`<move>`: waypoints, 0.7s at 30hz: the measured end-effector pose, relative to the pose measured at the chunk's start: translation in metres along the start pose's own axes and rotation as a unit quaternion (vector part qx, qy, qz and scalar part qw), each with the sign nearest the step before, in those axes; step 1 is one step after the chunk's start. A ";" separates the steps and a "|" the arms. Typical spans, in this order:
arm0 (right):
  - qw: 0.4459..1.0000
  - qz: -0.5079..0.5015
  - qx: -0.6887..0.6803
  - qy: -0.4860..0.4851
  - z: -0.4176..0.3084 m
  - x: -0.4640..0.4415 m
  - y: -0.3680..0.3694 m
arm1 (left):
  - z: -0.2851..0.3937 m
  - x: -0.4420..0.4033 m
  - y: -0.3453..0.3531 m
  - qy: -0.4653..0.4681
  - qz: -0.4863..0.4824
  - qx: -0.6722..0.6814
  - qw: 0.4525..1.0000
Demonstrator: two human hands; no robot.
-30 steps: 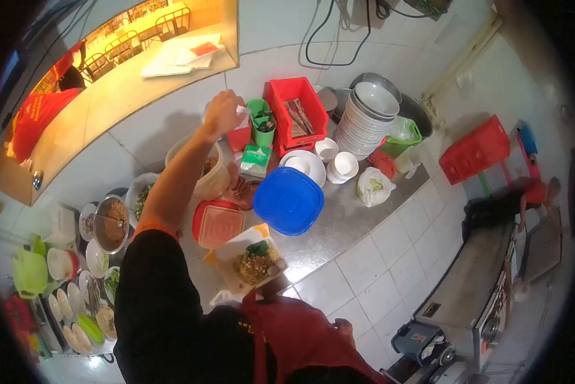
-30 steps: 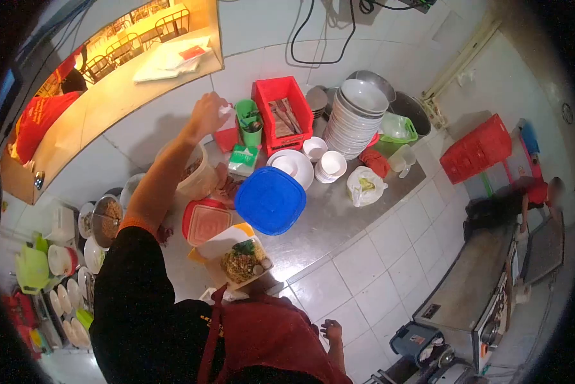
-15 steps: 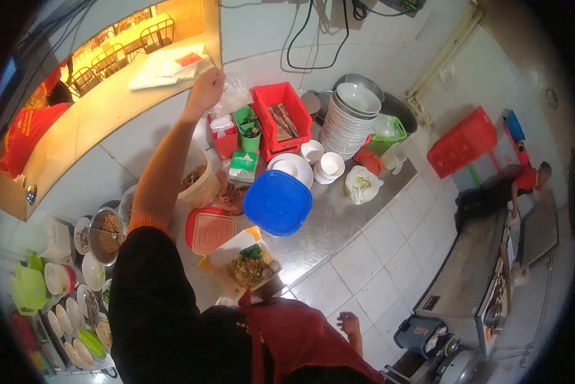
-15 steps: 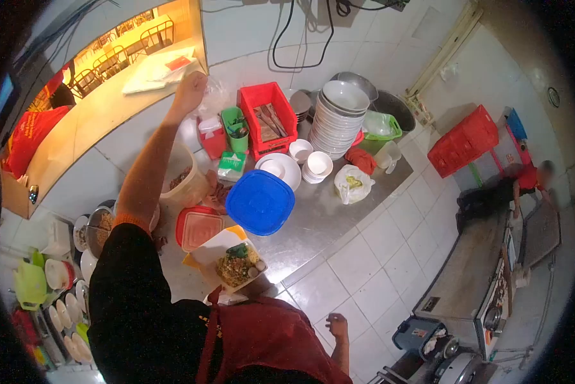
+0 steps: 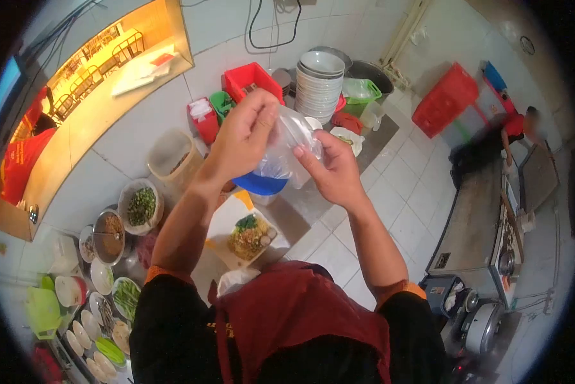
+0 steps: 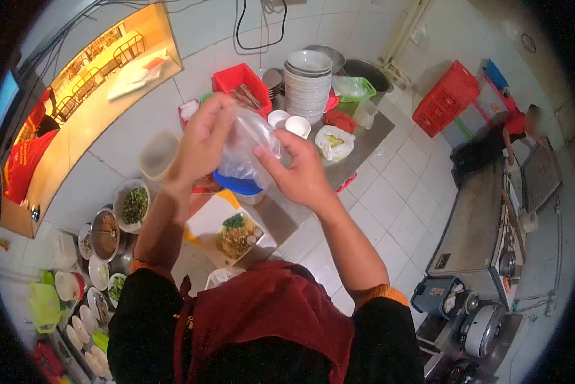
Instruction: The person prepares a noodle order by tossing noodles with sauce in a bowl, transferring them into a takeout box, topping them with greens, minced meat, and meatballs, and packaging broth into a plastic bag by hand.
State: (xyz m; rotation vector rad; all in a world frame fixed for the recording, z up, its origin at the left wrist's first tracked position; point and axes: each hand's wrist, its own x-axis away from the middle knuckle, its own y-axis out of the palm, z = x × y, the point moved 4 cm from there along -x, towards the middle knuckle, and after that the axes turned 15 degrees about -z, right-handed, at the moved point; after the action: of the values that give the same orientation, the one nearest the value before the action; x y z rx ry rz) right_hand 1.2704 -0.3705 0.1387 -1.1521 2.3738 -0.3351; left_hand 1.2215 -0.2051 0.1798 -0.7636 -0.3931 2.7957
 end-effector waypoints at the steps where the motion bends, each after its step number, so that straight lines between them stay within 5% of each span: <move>1: 1.000 -0.005 -0.002 -0.002 -0.003 0.005 0.003 | -0.005 0.008 -0.002 -0.012 0.090 -0.012 0.996; 5: 0.991 -0.017 -0.125 0.052 -0.015 0.020 0.013 | 0.002 0.045 -0.003 0.005 0.272 -0.171 0.947; 12: 0.991 -0.085 -0.096 0.047 -0.010 0.032 0.013 | 0.017 0.087 -0.013 -0.075 0.378 -0.166 0.908; 13: 0.990 -0.104 -0.083 0.037 -0.010 0.033 0.013 | 0.017 0.090 -0.010 -0.077 0.379 -0.169 0.907; 15: 0.989 -0.125 -0.070 0.024 -0.010 0.033 0.011 | 0.006 0.096 -0.003 -0.088 0.380 0.049 0.920; 21: 0.966 -0.166 -0.197 -0.039 -0.019 0.027 0.013 | -0.004 0.106 0.017 -0.087 0.243 0.010 0.966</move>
State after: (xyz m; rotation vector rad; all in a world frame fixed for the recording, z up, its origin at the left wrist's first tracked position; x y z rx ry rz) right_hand 1.2373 -0.3834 0.1410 -1.7175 2.2326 0.0838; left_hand 1.1320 -0.1913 0.1223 -0.6878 -0.2286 3.3348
